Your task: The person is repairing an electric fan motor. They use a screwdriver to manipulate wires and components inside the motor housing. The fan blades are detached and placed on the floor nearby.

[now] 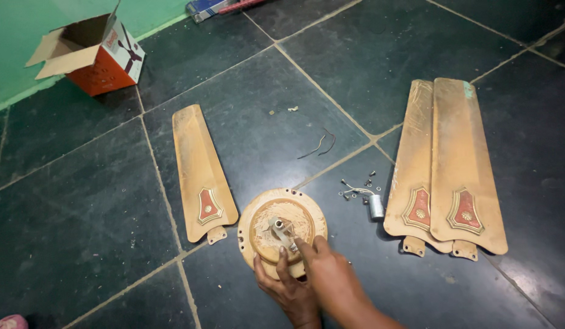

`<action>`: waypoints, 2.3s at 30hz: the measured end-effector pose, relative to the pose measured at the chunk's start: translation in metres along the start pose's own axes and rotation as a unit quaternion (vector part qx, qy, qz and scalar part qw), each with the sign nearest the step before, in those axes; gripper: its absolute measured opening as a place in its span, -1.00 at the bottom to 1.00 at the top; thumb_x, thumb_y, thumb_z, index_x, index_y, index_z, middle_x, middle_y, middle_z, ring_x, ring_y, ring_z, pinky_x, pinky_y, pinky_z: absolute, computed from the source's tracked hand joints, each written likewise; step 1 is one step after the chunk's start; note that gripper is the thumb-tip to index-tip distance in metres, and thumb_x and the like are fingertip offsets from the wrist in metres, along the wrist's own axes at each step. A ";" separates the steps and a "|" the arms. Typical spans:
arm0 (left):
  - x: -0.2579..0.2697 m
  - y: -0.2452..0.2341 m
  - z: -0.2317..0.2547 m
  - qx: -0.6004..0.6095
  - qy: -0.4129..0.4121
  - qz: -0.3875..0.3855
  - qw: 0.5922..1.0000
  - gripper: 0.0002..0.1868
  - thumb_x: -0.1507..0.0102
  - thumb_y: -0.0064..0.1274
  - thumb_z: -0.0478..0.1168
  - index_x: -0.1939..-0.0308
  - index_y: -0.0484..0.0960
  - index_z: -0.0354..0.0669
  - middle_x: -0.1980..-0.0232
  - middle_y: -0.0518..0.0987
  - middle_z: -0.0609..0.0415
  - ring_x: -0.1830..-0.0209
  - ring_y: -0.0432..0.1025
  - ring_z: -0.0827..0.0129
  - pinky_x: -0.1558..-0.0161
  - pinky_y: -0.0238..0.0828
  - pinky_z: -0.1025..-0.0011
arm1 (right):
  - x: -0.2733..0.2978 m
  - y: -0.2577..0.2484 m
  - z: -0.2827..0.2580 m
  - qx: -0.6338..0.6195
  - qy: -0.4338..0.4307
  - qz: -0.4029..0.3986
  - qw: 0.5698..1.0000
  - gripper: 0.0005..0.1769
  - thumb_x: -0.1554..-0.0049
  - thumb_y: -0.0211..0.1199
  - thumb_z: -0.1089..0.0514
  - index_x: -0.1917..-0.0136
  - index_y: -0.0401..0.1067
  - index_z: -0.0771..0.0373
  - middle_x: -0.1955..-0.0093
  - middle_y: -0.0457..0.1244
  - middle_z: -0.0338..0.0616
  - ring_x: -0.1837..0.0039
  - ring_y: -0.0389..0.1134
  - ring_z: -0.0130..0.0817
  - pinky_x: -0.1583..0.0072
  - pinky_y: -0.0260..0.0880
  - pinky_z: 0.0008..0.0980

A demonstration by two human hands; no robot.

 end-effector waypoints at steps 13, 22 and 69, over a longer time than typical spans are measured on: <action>0.009 0.007 -0.014 -0.009 -0.036 -0.008 0.999 -0.29 -0.06 0.32 -0.16 -0.27 0.39 0.13 -0.47 0.12 -0.29 -0.47 0.11 -0.29 -0.34 0.18 -0.13 | 0.005 0.008 -0.008 0.003 -0.043 0.029 0.999 -0.32 0.03 0.22 0.40 -0.38 0.30 0.20 -0.11 0.21 0.11 -0.02 0.42 0.13 0.00 0.48 -0.05; 0.008 0.006 -0.008 -0.002 -0.038 -0.009 0.999 -0.28 -0.04 0.34 -0.12 -0.26 0.39 0.10 -0.48 0.13 -0.30 -0.47 0.12 -0.30 -0.33 0.19 -0.12 | 0.001 0.000 -0.007 -0.002 -0.040 0.035 0.999 -0.27 0.06 0.24 0.40 -0.40 0.29 0.21 -0.08 0.22 0.11 -0.02 0.43 0.11 0.01 0.48 -0.05; 0.000 0.002 0.000 0.006 0.000 0.007 1.000 -0.26 -0.06 0.35 -0.07 -0.29 0.41 0.05 -0.49 0.14 -0.33 -0.45 0.13 -0.34 -0.36 0.16 -0.17 | -0.014 0.021 0.016 -0.039 0.005 0.072 0.997 -0.39 -0.11 0.16 0.30 -0.44 0.32 0.13 -0.08 0.27 0.09 0.03 0.44 0.19 0.02 0.48 -0.02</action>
Point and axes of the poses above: each hand's wrist, its own x-axis away from the middle knuckle, its own y-axis out of the palm, z = x × y, the point moved 5 cm from there along -x, towards the middle knuckle
